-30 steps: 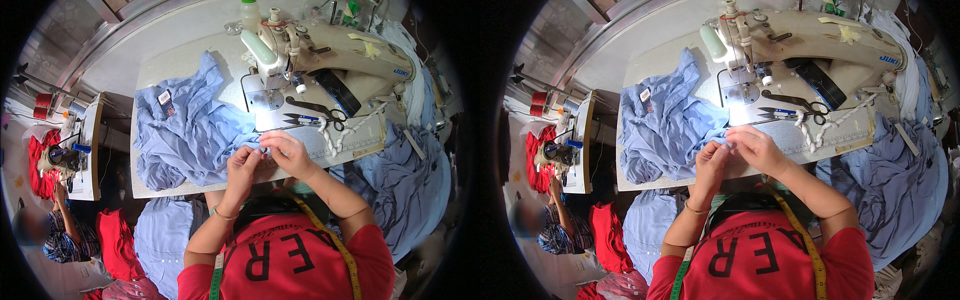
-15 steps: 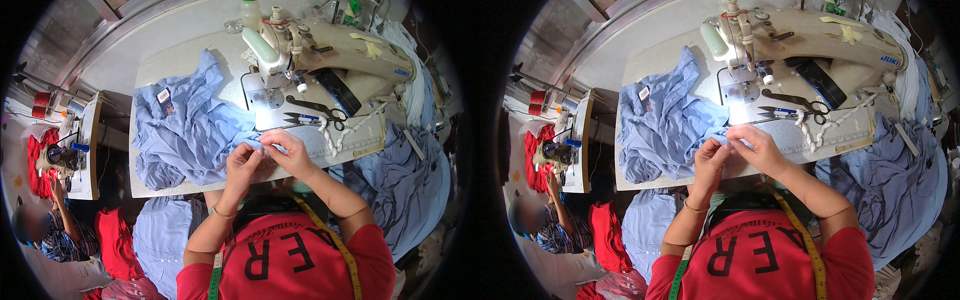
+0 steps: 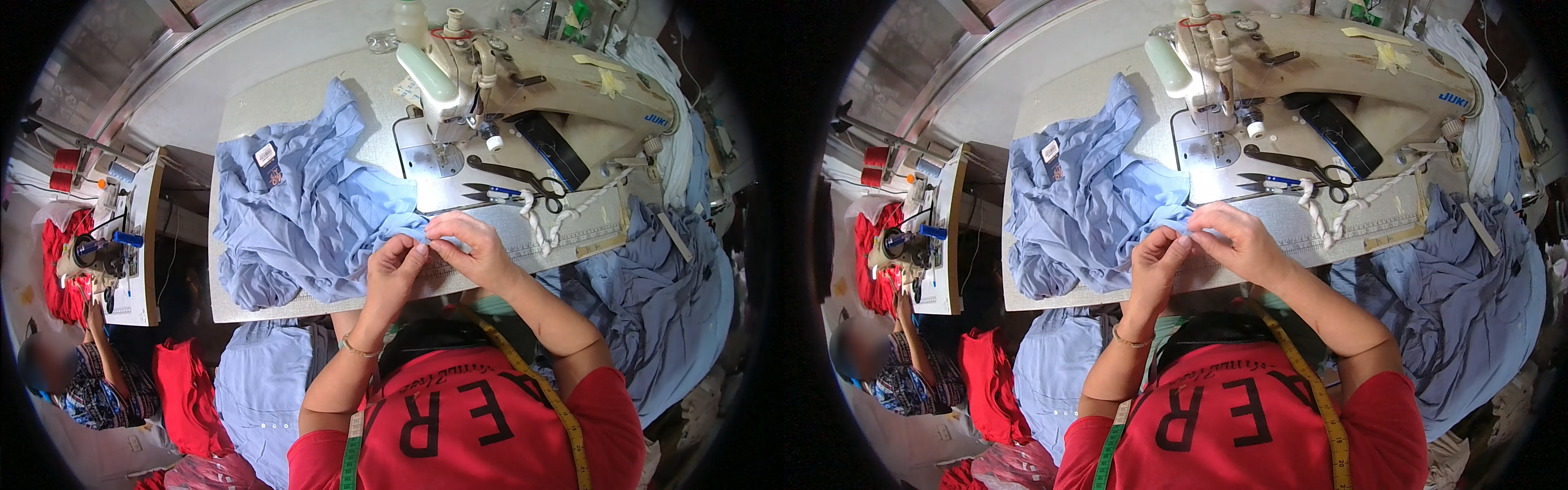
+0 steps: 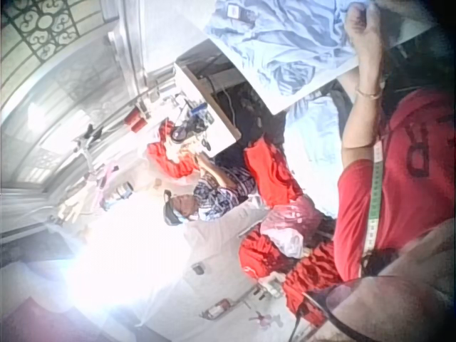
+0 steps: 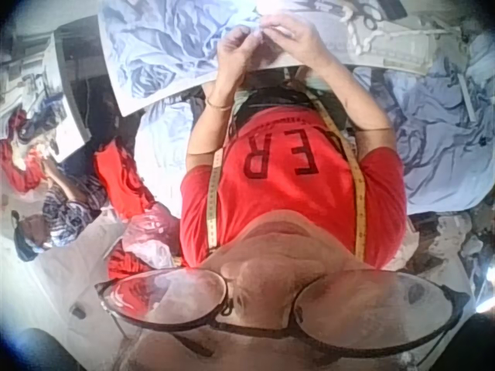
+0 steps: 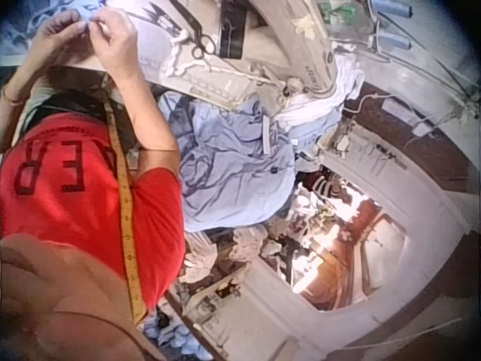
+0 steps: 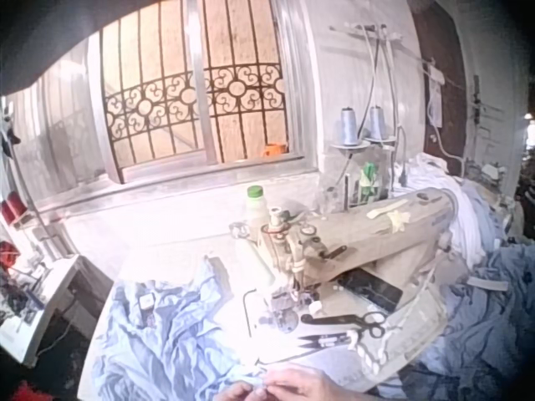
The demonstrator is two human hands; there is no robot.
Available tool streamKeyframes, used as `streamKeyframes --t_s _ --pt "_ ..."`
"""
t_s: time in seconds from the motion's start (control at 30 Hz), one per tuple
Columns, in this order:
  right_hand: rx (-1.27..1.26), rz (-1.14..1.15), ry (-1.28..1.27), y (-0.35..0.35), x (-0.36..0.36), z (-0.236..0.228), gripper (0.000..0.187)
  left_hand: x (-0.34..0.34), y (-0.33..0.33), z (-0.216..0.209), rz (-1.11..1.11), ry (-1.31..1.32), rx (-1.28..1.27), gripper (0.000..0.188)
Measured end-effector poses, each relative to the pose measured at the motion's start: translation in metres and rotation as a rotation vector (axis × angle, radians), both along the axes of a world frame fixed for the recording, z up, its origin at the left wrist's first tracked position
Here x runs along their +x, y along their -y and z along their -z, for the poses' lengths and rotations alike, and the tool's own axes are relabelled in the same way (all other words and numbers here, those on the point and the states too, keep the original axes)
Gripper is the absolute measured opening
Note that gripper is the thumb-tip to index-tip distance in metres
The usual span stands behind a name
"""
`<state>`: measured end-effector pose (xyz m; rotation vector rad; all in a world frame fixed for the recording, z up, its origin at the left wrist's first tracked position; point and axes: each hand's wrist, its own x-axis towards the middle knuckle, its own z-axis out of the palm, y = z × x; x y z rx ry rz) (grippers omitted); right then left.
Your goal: The person picks up a light blue shirt, unfolds it on a sewing machine table, and uses thread-cutting shears to trim loose threads from the collar and seams. They move the shirt to access different areas and handle other shirts from a pile.
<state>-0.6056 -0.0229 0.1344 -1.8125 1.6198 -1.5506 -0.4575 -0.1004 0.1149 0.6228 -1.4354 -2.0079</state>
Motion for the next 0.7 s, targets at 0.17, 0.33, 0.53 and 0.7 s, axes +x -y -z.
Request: streamKeyframes --t_s 0.17,0.33,0.53,0.7 --pt "-0.034 0.044 -0.28 -0.001 -0.003 -0.005 0.015 0.002 -0.001 -0.004 -0.043 0.161 -0.21 0.013" --pt "-0.086 0.054 -0.495 -0.001 -0.004 -0.013 0.016 0.001 0.0 -0.002 -0.128 0.275 -0.562 0.012" --pt "-0.095 0.047 -0.716 0.0 -0.007 -0.013 0.018 -0.001 0.0 -0.006 -0.149 0.284 -0.728 0.01" --pt "-0.108 0.162 -0.566 0.008 -0.016 -0.006 0.018 0.001 0.002 -0.006 -0.092 0.312 -0.673 0.011"
